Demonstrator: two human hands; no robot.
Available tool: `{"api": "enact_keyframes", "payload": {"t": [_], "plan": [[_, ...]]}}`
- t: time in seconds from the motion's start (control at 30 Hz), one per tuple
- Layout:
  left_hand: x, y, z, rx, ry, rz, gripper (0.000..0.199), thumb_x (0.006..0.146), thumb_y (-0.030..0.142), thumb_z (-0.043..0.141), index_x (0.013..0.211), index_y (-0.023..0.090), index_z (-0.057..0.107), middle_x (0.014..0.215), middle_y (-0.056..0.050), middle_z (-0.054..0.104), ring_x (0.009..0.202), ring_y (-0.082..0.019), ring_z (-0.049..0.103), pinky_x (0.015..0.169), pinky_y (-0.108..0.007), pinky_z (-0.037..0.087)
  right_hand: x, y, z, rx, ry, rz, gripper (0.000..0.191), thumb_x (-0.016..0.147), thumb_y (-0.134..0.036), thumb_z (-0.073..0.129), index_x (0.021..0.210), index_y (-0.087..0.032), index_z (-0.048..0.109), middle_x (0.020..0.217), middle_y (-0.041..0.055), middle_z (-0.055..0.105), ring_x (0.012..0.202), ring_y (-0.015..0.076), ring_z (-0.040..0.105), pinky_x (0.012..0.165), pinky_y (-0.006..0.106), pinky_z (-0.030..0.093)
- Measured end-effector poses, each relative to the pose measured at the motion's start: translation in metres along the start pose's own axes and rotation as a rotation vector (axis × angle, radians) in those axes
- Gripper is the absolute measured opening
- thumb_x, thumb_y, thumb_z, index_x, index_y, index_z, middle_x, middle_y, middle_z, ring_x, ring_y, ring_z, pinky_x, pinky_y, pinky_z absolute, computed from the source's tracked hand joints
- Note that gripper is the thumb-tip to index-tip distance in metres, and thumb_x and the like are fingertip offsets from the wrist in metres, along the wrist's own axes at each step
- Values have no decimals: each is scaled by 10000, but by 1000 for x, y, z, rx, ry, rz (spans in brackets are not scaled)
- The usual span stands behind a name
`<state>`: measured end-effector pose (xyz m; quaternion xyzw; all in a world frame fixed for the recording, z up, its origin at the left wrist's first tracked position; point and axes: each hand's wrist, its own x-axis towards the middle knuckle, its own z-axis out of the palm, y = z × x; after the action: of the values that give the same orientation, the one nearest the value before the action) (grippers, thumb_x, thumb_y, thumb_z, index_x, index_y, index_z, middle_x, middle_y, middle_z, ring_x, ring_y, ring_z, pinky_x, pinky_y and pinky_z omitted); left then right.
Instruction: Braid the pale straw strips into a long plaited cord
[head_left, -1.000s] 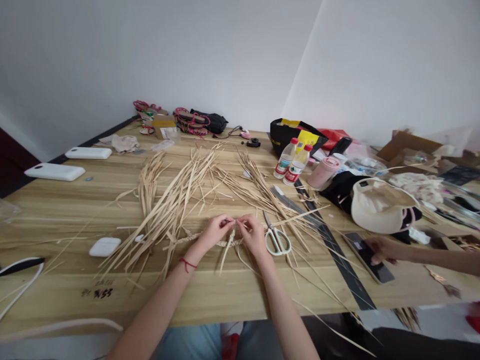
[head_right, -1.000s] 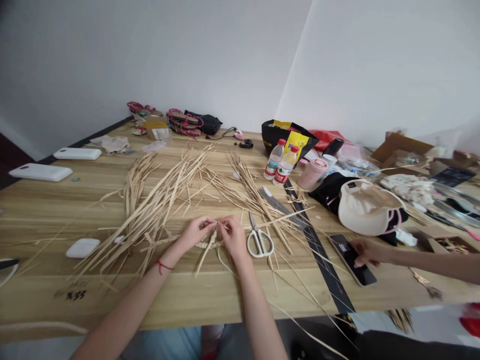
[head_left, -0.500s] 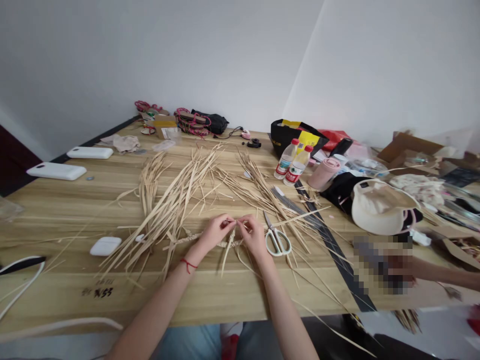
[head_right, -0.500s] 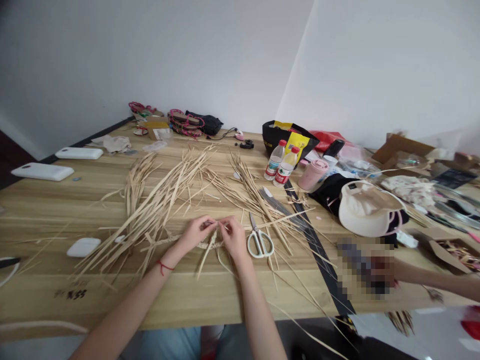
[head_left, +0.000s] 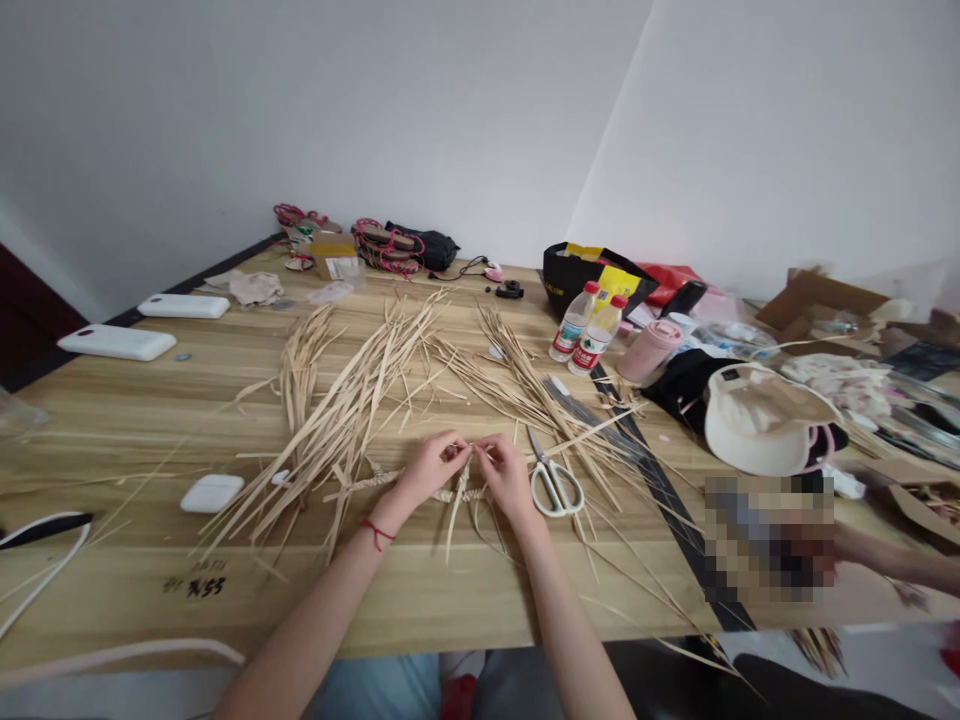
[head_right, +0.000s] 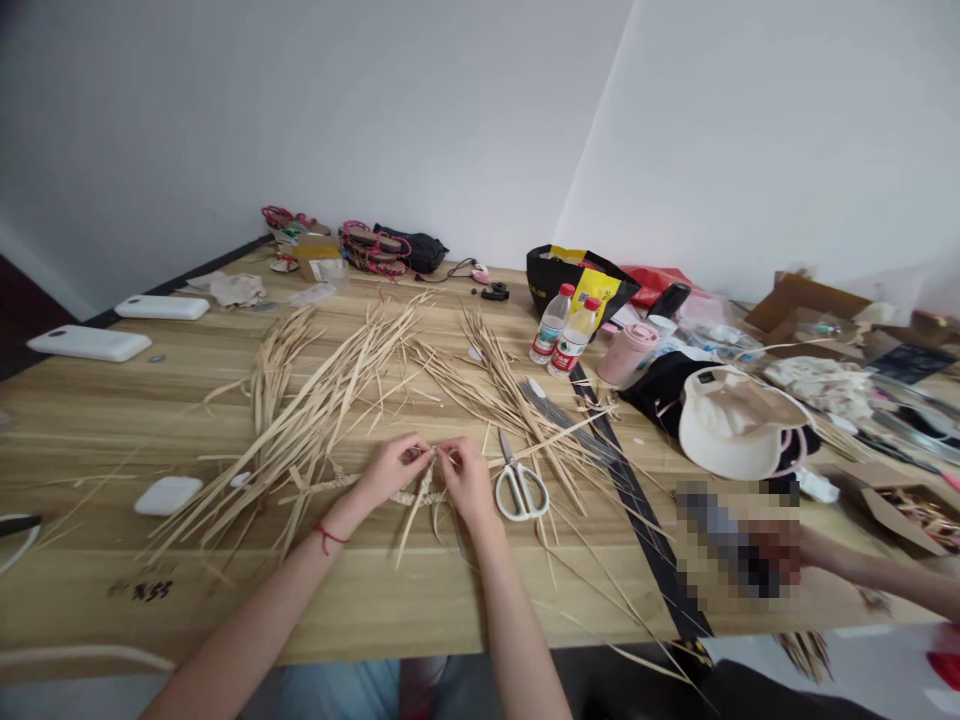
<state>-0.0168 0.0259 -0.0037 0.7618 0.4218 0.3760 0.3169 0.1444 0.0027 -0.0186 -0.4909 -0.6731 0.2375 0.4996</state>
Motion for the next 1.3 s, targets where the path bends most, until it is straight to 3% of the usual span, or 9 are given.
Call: {"api": "enact_keyframes", "payload": {"t": [0.33,0.57,0.9,1.07,1.3], "plan": [[1,-4,3,-93,43,-71,157,811,303,568,749,169,620,725,-5,649,678,-132,581,659,-232,458,-1,0,1,40,15,12,123,863,-291,516,878,-196,593,805,40,633,743,178,595,696,306,476],[3,-5,5,-136,78,-81,157,824,296,558,879,167,630,851,-35,677,745,-144,620,701,-253,493,0,-1,1,67,28,-35,103,872,-261,503,889,-199,584,851,44,616,804,180,589,751,315,476],[4,-4,4,-168,116,-136,219,781,374,609,784,158,644,793,-44,682,740,-166,613,719,-287,497,1,-8,-1,57,44,-57,96,868,-250,503,883,-206,587,850,47,605,804,184,568,751,328,468],[5,-3,1,-314,72,-188,303,742,446,637,744,145,667,758,-61,689,733,-174,621,699,-276,495,1,-13,-3,48,42,-56,102,876,-251,498,889,-211,591,861,52,600,833,190,562,773,335,465],[8,-16,-2,-398,-5,-279,408,737,515,618,773,116,694,679,-58,655,584,-138,551,537,-236,437,1,-11,-4,42,30,-75,90,870,-245,508,883,-211,590,874,56,604,856,195,566,802,346,462]]}}
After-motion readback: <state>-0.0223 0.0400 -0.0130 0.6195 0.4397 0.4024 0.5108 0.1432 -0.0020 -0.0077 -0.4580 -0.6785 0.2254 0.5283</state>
